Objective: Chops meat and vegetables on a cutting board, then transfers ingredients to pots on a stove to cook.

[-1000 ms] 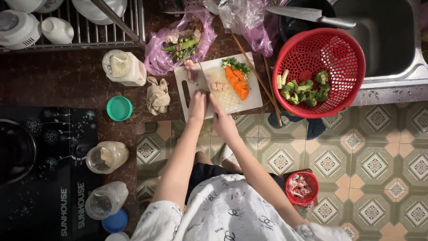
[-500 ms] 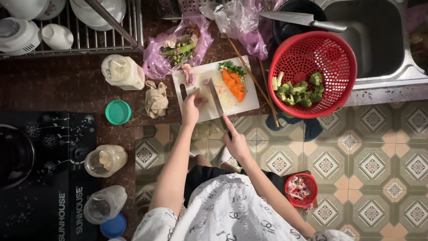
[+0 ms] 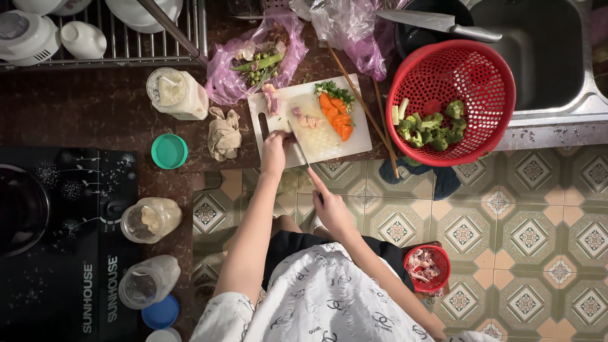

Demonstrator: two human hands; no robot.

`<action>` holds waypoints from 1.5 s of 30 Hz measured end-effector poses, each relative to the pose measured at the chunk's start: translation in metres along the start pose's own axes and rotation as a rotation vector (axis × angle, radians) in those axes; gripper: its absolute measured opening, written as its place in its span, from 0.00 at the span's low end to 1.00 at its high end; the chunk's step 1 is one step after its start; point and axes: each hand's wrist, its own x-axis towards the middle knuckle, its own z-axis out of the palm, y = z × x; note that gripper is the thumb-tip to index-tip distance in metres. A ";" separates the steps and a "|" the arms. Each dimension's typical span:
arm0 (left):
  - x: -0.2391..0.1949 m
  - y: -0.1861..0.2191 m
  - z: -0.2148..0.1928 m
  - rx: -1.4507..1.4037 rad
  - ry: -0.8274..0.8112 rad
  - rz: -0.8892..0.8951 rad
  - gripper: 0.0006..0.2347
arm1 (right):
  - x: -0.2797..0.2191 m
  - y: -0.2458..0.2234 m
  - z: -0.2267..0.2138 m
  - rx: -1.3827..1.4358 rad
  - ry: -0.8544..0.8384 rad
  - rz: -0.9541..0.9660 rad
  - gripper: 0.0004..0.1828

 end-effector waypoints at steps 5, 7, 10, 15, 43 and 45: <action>0.003 -0.017 0.009 0.096 -0.023 0.068 0.07 | 0.021 0.001 0.009 0.034 -0.006 0.013 0.37; 0.009 -0.017 0.009 0.118 -0.034 0.054 0.07 | 0.042 0.002 0.016 0.025 0.006 -0.012 0.37; 0.009 -0.013 0.009 0.165 -0.061 0.013 0.07 | 0.059 0.002 0.021 0.033 0.085 -0.117 0.38; 0.013 -0.034 0.018 0.336 -0.108 -0.029 0.09 | 0.025 0.020 0.024 0.016 0.038 -0.073 0.41; -0.002 -0.036 0.016 -0.300 -0.001 -0.080 0.09 | 0.007 0.002 -0.020 0.165 0.051 0.014 0.37; 0.001 -0.032 0.012 -0.111 0.072 0.011 0.07 | 0.010 0.003 -0.020 0.140 0.029 0.008 0.37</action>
